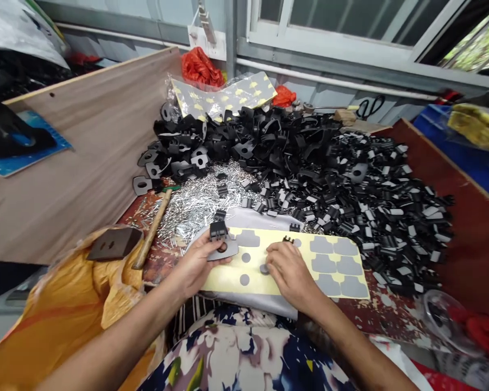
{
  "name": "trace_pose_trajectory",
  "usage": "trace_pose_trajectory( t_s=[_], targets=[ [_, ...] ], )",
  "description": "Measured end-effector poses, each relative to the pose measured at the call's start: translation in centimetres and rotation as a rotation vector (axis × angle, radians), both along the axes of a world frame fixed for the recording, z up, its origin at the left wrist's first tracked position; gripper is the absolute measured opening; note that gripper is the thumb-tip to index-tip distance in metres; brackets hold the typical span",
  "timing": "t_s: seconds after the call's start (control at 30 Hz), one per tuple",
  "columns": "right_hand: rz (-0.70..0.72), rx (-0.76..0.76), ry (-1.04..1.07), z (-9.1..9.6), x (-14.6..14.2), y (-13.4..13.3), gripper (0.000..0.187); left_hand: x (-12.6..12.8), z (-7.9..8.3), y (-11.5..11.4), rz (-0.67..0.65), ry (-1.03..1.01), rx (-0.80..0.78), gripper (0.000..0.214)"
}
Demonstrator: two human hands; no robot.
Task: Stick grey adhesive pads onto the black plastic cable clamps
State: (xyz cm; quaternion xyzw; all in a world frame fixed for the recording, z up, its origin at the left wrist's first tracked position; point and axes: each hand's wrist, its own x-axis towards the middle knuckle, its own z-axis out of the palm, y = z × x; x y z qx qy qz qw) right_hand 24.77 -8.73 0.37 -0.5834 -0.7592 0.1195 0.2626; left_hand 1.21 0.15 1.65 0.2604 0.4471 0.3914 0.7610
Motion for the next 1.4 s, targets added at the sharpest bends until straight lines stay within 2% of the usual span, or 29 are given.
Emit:
trace_pose_trajectory(
  t_s=[0.07,0.13,0.2,0.23,0.27,0.3,0.37,0.43,0.47,0.53,0.6,0.67,0.73,0.83,0.9,0.97,1.1,1.17,1.23,1.3,1.4],
  targets=[
    [-0.037,-0.050,-0.176,-1.7,0.4,0.0,0.017,-1.0,0.7,0.9,-0.059,0.088,-0.024,0.029],
    [-0.085,-0.048,-0.279,-2.9,0.4,0.0,0.024,-2.0,2.2,2.4,-0.135,0.185,-0.040,0.025],
    [-0.115,-0.059,-0.268,-2.9,0.5,0.3,0.052,-3.3,4.5,4.8,-0.131,0.267,0.002,0.018],
    [-0.119,-0.077,-0.226,-2.5,0.8,0.7,0.067,-4.0,5.8,6.4,-0.076,0.290,0.064,0.015],
    [-0.117,-0.099,-0.164,-1.8,1.4,1.2,0.078,-4.7,7.2,8.1,0.041,0.285,0.165,0.012],
    [-0.117,-0.110,-0.095,-1.0,2.4,1.8,0.080,-5.4,8.6,9.8,0.139,0.245,0.292,0.010],
    [-0.167,-0.048,0.000,0.9,5.4,3.7,0.061,-6.4,10.5,12.4,0.408,0.244,0.446,0.011],
    [-0.327,0.132,-0.043,2.6,9.3,6.2,0.038,-6.6,11.0,13.4,0.511,0.255,0.456,0.014],
    [-0.449,0.221,-0.114,3.2,11.3,7.5,0.038,-6.2,10.6,13.1,0.464,0.250,0.412,0.015],
    [-0.597,0.267,-0.231,3.9,14.8,10.2,0.052,-4.7,8.9,11.3,0.241,0.203,0.281,0.016],
    [-0.597,0.201,-0.287,4.1,17.4,12.5,0.067,-2.5,6.2,8.3,-0.046,0.149,0.121,0.022],
    [-0.545,0.124,-0.269,4.3,19.3,14.2,0.064,-0.3,3.6,5.0,-0.289,0.089,0.037,0.028],
    [-0.600,0.130,-0.116,5.1,20.9,15.1,0.053,1.4,1.5,2.2,-0.488,0.029,0.020,0.029],
    [-0.873,0.263,0.350,6.4,22.0,15.0,0.042,2.5,-0.2,-0.7,-0.664,-0.032,0.036,0.034],
    [-0.933,0.304,0.602,6.5,20.6,14.0,0.043,2.8,-0.5,-1.5,-0.698,-0.034,0.064,0.038],
    [-0.836,0.266,0.726,5.4,16.5,12.1,0.042,3.3,-0.5,-1.6,-0.621,-0.010,0.112,0.049],
    [-0.502,0.050,0.814,1.3,3.5,7.2,0.034,4.8,-0.5,-0.8,-0.223,-0.012,0.248,0.087],
    [-0.209,-0.162,0.813,-0.3,-1.4,5.2,0.030,5.0,-0.8,-0.1,-0.081,0.005,0.296,0.081],
    [-0.105,-0.257,0.763,-1.3,-3.3,4.1,0.023,4.5,-1.3,0.8,0.009,0.054,0.276,0.064],
    [-0.164,-0.178,0.666,-2.1,-3.0,3.8,0.016,3.6,-1.8,1.9,0.050,0.079,0.190,0.056],
    [-0.202,-0.051,0.512,-3.6,-1.4,4.0,0.022,2.2,-2.3,3.5,0.015,0.052,0.063,0.064]
  ],
)
